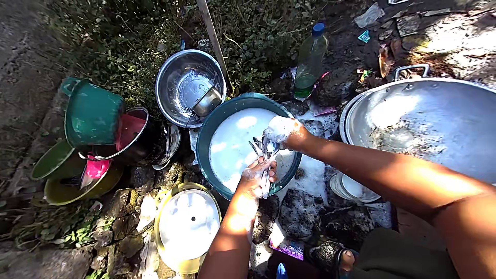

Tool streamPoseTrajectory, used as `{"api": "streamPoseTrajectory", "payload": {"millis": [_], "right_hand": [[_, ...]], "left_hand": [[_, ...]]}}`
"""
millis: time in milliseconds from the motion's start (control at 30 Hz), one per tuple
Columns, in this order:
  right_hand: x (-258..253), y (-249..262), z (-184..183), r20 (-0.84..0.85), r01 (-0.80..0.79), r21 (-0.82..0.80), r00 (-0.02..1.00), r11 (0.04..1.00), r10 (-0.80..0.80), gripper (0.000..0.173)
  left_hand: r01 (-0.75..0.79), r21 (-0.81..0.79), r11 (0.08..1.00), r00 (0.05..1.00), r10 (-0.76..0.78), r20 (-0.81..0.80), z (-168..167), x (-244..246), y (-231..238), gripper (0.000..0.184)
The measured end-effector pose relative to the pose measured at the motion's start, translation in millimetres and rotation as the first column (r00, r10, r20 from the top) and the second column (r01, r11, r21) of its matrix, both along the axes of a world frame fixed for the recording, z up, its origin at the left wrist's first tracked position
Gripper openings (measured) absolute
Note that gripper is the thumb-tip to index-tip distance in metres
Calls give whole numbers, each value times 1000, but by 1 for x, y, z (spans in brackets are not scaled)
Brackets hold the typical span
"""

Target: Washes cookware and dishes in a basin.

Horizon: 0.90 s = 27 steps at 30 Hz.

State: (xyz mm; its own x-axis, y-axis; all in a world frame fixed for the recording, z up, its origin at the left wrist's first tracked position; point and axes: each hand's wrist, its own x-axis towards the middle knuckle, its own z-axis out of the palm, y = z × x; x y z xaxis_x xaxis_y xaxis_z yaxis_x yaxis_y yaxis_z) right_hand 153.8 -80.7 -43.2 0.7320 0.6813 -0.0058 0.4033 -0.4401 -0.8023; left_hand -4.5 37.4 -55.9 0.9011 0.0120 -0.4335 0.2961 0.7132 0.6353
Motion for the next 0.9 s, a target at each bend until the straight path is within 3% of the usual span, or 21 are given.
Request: {"api": "streamPoseTrajectory", "payload": {"millis": [67,100,167,233,267,300,333,367,400,433,500,600,700,800,900], "right_hand": [[12,-2,8,-135,90,105,988,990,-75,35],[14,-2,14,-280,157,242,956,958,-86,38],[11,1,29,-610,314,570,781,759,135,38],[-3,4,44,-669,356,677,662,644,338,38],[-13,5,43,-627,284,688,696,668,350,36],[-21,8,35,-512,133,663,798,737,317,32],[-26,10,20,-301,-86,554,906,828,296,25],[-30,10,4,7,-309,352,945,884,328,26],[-32,8,-11,263,-434,165,885,886,384,31],[-27,6,-26,407,-472,74,818,878,406,32],[-6,6,-51,594,-396,68,754,916,281,21],[-1,6,-53,536,-235,103,832,967,145,15],[-33,6,-54,613,-378,239,773,894,163,24],[-22,4,-54,665,-425,160,713,891,220,22],[16,5,-42,319,-190,101,936,977,149,23]], "left_hand": [[-16,54,998,998,19,-57,0,-1,0,14],[-20,86,996,995,29,-100,1,0,-1,12],[-21,145,989,983,48,-179,3,2,-4,12],[19,221,975,966,39,-254,5,6,-11,9],[40,270,962,958,39,-283,8,8,-15,8],[61,326,943,954,40,-296,11,10,-18,7],[85,400,913,955,39,-293,13,12,-21,5],[115,483,868,963,22,-269,13,12,-23,6],[146,559,816,970,-8,-242,13,9,-24,9],[210,613,762,967,-68,-247,13,7,-24,11],[294,610,736,949,-149,-277,10,1,-28,14],[285,585,759,949,-137,-284,13,0,-33,16],[209,606,767,961,-48,-271,19,2,-26,23],[228,534,814,960,-99,-260,17,-6,-20,24],[176,480,859,957,-34,-289,15,-4,-23,22]]}}
